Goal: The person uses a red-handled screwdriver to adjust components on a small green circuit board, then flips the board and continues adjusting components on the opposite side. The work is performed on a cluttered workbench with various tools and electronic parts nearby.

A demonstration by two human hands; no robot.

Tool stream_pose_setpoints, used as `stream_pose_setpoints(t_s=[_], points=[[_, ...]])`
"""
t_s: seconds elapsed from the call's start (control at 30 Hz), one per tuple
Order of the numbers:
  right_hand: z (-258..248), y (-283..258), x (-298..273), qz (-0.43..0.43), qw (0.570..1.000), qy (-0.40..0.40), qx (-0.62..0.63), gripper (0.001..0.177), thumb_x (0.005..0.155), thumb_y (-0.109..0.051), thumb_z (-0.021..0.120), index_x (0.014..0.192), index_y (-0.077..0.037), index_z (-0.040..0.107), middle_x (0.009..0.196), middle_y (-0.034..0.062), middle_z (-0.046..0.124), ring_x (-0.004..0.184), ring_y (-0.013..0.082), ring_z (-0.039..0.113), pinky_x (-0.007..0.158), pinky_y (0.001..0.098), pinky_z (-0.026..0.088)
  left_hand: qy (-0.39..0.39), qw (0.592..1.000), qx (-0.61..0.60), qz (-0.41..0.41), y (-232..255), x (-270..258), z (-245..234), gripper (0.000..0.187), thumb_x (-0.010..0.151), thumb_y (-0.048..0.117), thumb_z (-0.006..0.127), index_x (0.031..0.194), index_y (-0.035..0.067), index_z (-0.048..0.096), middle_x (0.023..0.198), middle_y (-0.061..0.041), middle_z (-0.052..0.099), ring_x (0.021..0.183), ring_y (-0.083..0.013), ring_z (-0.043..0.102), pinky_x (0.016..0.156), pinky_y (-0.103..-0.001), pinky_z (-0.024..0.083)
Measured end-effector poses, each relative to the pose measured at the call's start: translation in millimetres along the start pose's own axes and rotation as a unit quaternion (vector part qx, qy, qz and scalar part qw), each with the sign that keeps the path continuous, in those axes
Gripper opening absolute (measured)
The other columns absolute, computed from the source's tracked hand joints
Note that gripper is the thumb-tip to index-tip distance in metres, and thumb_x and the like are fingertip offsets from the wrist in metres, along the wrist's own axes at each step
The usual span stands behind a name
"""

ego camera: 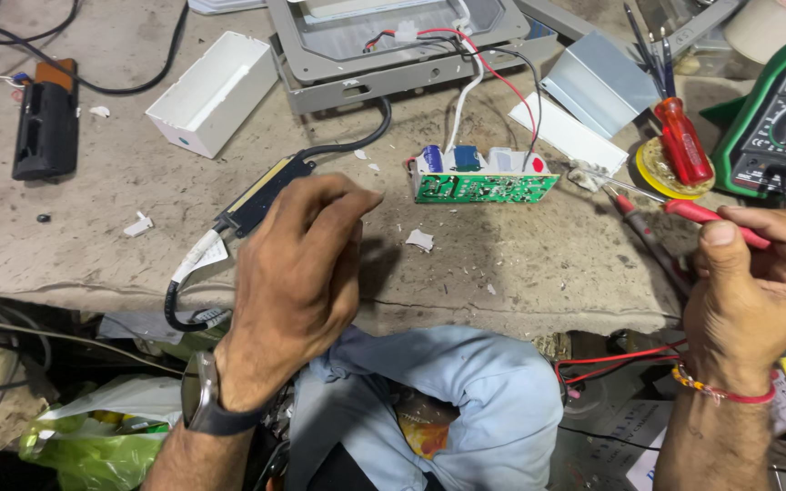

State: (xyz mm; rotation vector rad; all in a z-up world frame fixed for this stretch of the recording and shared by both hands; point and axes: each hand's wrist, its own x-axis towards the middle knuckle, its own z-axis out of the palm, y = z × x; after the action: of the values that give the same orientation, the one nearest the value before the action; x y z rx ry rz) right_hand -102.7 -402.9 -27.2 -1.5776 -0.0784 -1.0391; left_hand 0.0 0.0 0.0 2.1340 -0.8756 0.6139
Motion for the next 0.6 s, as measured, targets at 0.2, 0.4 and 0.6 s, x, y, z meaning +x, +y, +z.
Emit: stream_pose_setpoints(t_s=[0.2,0.4,0.6], points=[[13,1,-3,0.029,1.000,0.007,0.007,0.023,0.108,-0.010,0.084,0.116,0.000,0.065,0.092,0.0052,0.064,0.071,0.0088,0.056,0.067,0.0194,0.046,-0.051,0.994,-0.036,0.091,-1,43,-2,0.040,0.095,0.007,0.072,0.134,0.010,0.063,0.136,-0.013,0.059,0.126,-0.0339,0.058,0.099,-0.045,0.053],[14,0,-3,0.012,1.000,0.016,0.005,0.020,0.109,-0.006,0.083,0.115,0.002,0.066,0.093,0.0058,0.064,0.071,0.0093,0.056,0.066,0.0202,0.046,-0.130,0.984,0.046,0.112,-1,64,10,0.046,0.086,0.014,0.075,0.131,0.010,0.064,0.140,-0.024,0.052,0.121,-0.0389,0.053,0.094,-0.050,0.048],[17,-2,-2,0.007,1.000,0.017,0.012,0.016,0.107,-0.001,0.081,0.112,0.002,0.066,0.093,0.0060,0.064,0.069,0.0083,0.056,0.063,0.0201,0.046,-0.171,0.981,0.022,0.086,-5,73,13,0.058,0.078,0.008,0.072,0.136,0.007,0.062,0.138,-0.021,0.053,0.118,-0.0381,0.054,0.093,-0.049,0.049]])
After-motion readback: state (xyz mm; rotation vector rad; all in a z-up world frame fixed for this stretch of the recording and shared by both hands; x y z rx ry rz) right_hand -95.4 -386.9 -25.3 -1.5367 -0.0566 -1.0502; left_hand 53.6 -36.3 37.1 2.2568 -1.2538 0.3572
